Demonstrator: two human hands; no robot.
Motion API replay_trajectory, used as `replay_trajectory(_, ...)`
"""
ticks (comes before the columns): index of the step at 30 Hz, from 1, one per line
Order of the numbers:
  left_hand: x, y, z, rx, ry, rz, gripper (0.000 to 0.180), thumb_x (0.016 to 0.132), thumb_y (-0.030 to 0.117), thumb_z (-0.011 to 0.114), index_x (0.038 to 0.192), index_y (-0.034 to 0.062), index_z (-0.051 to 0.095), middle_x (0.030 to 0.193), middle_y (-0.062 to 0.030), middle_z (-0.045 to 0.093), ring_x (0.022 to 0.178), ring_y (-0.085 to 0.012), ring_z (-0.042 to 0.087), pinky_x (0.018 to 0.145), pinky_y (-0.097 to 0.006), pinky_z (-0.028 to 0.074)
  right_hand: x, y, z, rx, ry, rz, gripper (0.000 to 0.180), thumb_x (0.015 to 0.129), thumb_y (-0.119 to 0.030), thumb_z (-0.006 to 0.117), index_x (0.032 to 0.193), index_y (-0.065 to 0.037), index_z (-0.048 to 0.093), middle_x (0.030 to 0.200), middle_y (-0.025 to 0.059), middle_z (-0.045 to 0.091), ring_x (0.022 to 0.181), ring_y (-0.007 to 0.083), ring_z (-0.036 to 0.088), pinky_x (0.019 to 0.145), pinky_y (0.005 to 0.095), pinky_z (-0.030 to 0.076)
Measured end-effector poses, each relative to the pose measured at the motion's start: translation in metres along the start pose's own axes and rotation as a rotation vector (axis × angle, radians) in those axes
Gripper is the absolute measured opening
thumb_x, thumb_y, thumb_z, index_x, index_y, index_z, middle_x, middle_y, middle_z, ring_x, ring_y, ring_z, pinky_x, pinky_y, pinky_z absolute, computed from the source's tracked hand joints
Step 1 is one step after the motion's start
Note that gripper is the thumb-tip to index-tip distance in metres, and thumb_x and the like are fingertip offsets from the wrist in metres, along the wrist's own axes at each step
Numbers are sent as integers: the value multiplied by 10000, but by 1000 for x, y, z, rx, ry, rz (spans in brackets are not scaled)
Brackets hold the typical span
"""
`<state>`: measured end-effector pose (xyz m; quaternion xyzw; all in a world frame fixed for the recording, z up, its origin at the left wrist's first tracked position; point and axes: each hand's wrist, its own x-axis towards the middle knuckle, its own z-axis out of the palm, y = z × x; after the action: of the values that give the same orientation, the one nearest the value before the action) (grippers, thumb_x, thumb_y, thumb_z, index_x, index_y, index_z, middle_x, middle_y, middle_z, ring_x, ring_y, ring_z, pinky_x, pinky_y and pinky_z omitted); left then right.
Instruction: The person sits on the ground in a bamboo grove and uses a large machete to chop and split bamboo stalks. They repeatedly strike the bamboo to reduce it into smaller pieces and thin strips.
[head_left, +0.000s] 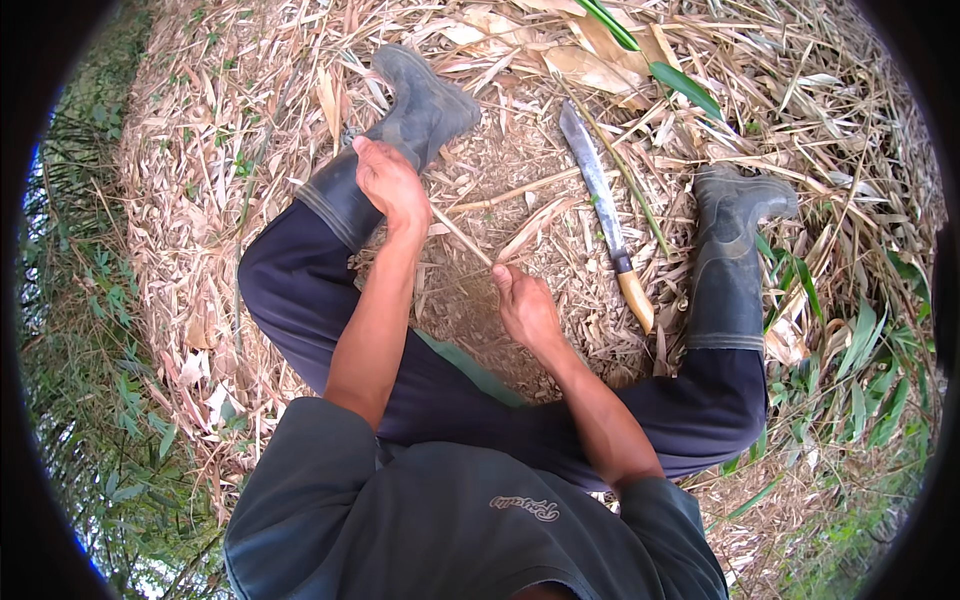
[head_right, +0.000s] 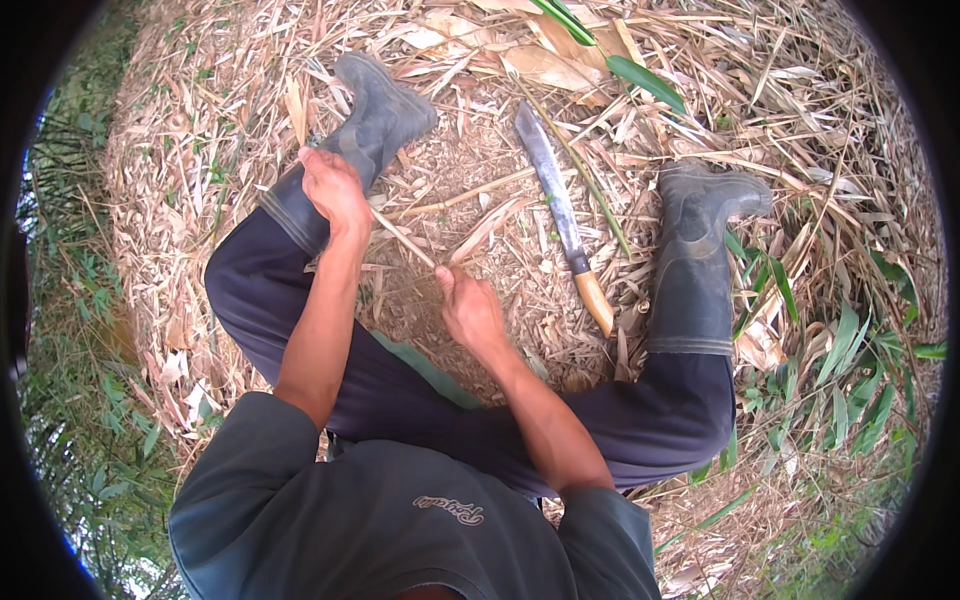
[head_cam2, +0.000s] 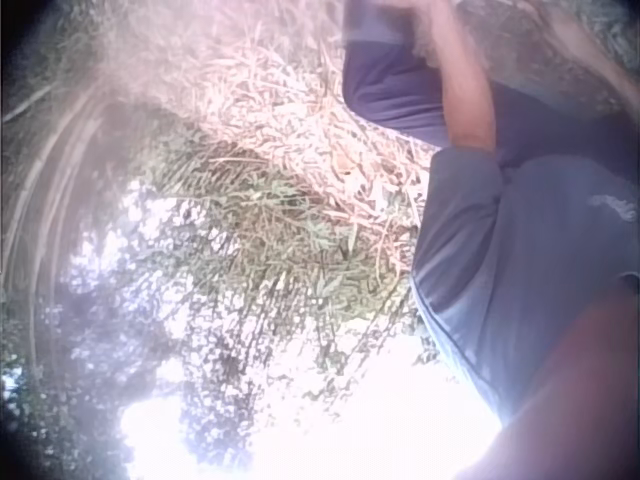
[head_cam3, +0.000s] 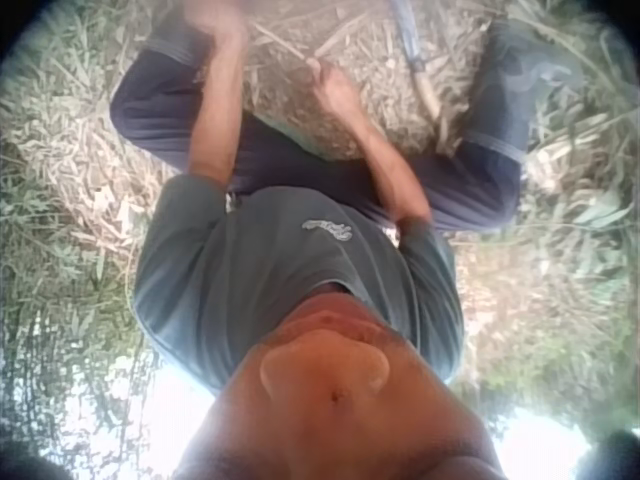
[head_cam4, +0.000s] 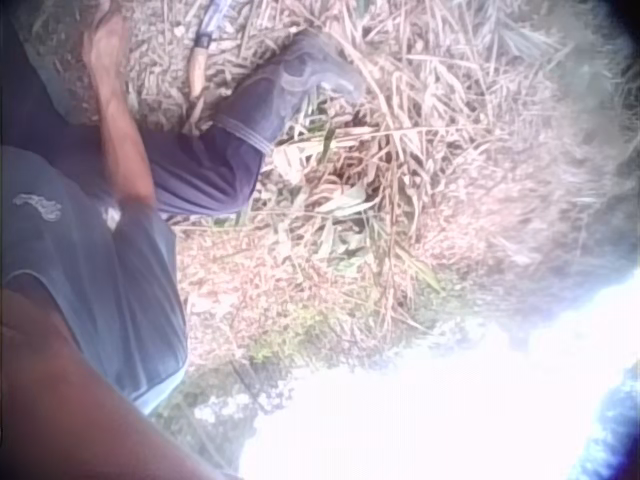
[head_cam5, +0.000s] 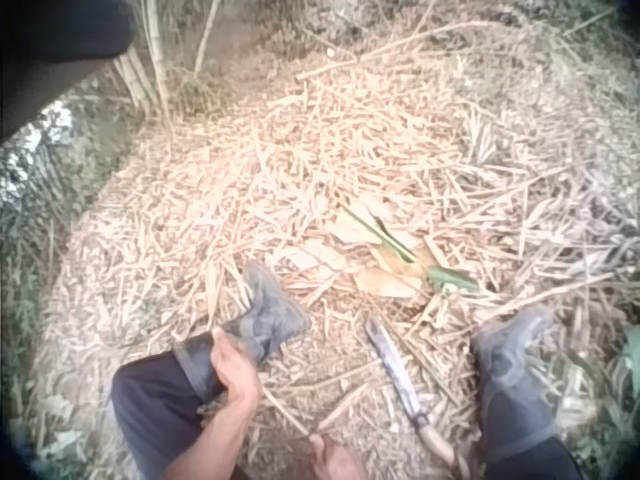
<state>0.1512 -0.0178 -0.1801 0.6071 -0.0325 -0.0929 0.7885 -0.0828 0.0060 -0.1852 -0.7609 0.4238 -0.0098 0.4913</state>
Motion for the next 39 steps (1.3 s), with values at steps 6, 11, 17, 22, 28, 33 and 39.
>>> replay_trajectory(6,-7,0,5,136,2,182,545,1111,385,381,666,76,321,615,25,348,588,-109,318,546,-314,261,4,6,5,-4,64,-18,479,1087,-390,385,1114,-1,662,685,272,632,648,488,625,628,562,492)
replay_trajectory(11,-11,2,8,218,34,351,545,1116,372,369,667,67,316,598,30,332,567,-105,302,532,-322,252,6,-1,-1,-9,-18,89,505,1087,-417,363,1172,-11,652,791,299,661,781,502,643,751,579,505)
replay_trajectory(17,-14,8,6,200,-8,329,548,1092,454,407,695,76,402,617,45,356,567,-81,338,504,-273,269,7,0,7,16,12,127,641,1073,-520,325,1170,18,661,771,321,655,810,500,675,812,590,510)
replay_trajectory(22,-12,5,3,184,-2,374,540,1090,463,405,698,91,413,606,51,351,549,-70,338,487,-257,263,9,-6,6,14,-22,203,596,1067,-511,354,1168,-20,677,875,316,676,909,496,666,864,569,505)
replay_trajectory(28,-3,13,7,-45,-111,-18,454,1103,383,383,794,53,426,651,-10,433,577,-153,446,590,-312,406,17,10,-27,30,-15,52,617,1042,-558,405,992,-30,721,655,175,596,666,324,611,682,477,504)
replay_trajectory(33,24,18,12,936,-155,1144,289,1047,265,468,1127,17,593,1075,-154,631,1042,-289,604,943,-458,448,11,10,-100,-390,318,-91,584,1024,-537,483,763,-53,679,475,84,509,438,256,510,502,439,446)
replay_trajectory(39,-12,42,7,1019,-1359,1089,298,989,287,600,1163,51,652,1104,-131,681,1074,-301,632,929,-448,452,-5,4,-182,-621,279,-195,509,986,-509,558,781,-70,713,614,170,637,617,387,652,605,492,508)
